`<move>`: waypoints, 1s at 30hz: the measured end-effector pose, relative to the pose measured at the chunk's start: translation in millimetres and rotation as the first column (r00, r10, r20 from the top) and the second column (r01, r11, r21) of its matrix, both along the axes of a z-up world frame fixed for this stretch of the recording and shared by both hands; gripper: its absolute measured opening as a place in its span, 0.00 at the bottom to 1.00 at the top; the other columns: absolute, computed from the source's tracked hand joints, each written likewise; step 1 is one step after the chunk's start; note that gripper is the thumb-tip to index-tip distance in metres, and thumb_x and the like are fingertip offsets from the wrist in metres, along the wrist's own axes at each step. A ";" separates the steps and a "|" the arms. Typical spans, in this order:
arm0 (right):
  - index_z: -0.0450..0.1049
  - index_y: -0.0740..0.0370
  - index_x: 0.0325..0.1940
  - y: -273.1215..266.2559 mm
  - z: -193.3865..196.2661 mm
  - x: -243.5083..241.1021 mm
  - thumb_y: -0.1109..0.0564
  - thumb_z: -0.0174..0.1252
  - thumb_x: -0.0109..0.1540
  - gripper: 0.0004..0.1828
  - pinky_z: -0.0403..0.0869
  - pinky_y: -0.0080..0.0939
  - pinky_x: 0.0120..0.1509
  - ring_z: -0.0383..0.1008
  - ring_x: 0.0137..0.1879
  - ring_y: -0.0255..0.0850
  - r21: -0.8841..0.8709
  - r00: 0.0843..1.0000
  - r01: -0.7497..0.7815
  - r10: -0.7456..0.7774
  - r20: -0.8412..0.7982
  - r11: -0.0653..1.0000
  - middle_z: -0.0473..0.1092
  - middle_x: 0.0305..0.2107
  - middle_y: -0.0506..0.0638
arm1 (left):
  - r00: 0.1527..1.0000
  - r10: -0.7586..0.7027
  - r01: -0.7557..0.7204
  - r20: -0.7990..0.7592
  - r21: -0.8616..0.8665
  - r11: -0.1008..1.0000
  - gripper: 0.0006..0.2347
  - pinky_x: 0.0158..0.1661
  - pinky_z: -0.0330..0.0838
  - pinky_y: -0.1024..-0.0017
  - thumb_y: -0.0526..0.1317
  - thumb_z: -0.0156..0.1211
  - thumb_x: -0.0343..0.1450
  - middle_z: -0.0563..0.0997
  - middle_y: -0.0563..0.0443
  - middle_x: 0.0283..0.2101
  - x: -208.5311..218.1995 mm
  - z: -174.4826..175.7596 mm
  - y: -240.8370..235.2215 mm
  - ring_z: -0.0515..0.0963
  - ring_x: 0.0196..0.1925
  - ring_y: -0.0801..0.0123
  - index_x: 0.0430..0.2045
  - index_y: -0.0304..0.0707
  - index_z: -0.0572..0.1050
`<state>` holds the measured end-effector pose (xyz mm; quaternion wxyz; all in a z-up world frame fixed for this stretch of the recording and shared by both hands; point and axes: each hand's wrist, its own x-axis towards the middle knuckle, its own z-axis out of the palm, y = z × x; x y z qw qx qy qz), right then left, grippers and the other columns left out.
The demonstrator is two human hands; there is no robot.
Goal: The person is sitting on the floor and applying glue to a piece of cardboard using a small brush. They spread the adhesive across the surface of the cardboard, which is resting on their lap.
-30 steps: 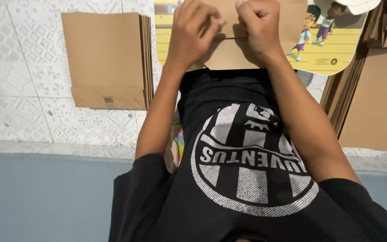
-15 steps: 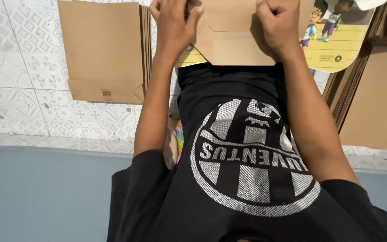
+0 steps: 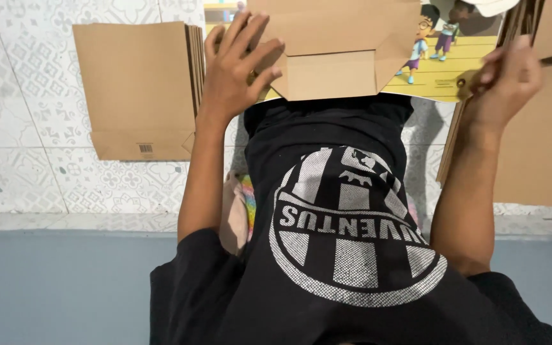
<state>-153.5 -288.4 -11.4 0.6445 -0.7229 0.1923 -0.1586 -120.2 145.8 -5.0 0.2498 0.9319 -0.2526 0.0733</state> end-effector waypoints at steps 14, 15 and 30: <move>0.69 0.56 0.48 -35.1 -9.4 42.0 0.52 0.65 0.72 0.11 0.55 0.29 0.25 0.62 0.28 0.28 0.273 0.997 0.001 -0.022 0.072 0.962 0.69 0.36 0.46 | 0.944 0.311 -0.326 0.109 0.159 0.932 0.14 0.67 0.46 0.35 0.53 0.67 0.78 0.65 0.61 0.72 -21.0 -8.3 -36.3 0.60 0.76 0.63 0.59 0.63 0.79; 0.74 0.58 0.49 -33.4 -9.5 45.7 0.55 0.67 0.72 0.09 0.57 0.29 0.27 0.62 0.28 0.28 0.243 0.998 0.037 -0.050 0.045 0.969 0.68 0.34 0.44 | 0.925 0.368 -0.379 0.093 0.160 0.912 0.14 0.67 0.45 0.36 0.53 0.63 0.78 0.64 0.60 0.72 -23.1 -9.2 -42.6 0.59 0.76 0.62 0.58 0.63 0.78; 0.69 0.74 0.34 -41.4 0.2 40.4 0.71 0.60 0.78 0.17 0.60 0.50 0.46 0.63 0.42 0.50 -0.722 0.918 -0.022 0.300 0.259 0.691 0.64 0.32 0.57 | 0.961 0.276 -0.274 0.004 0.112 0.955 0.23 0.73 0.44 0.39 0.58 0.61 0.79 0.58 0.54 0.75 -28.2 -9.5 -42.4 0.53 0.79 0.54 0.68 0.57 0.71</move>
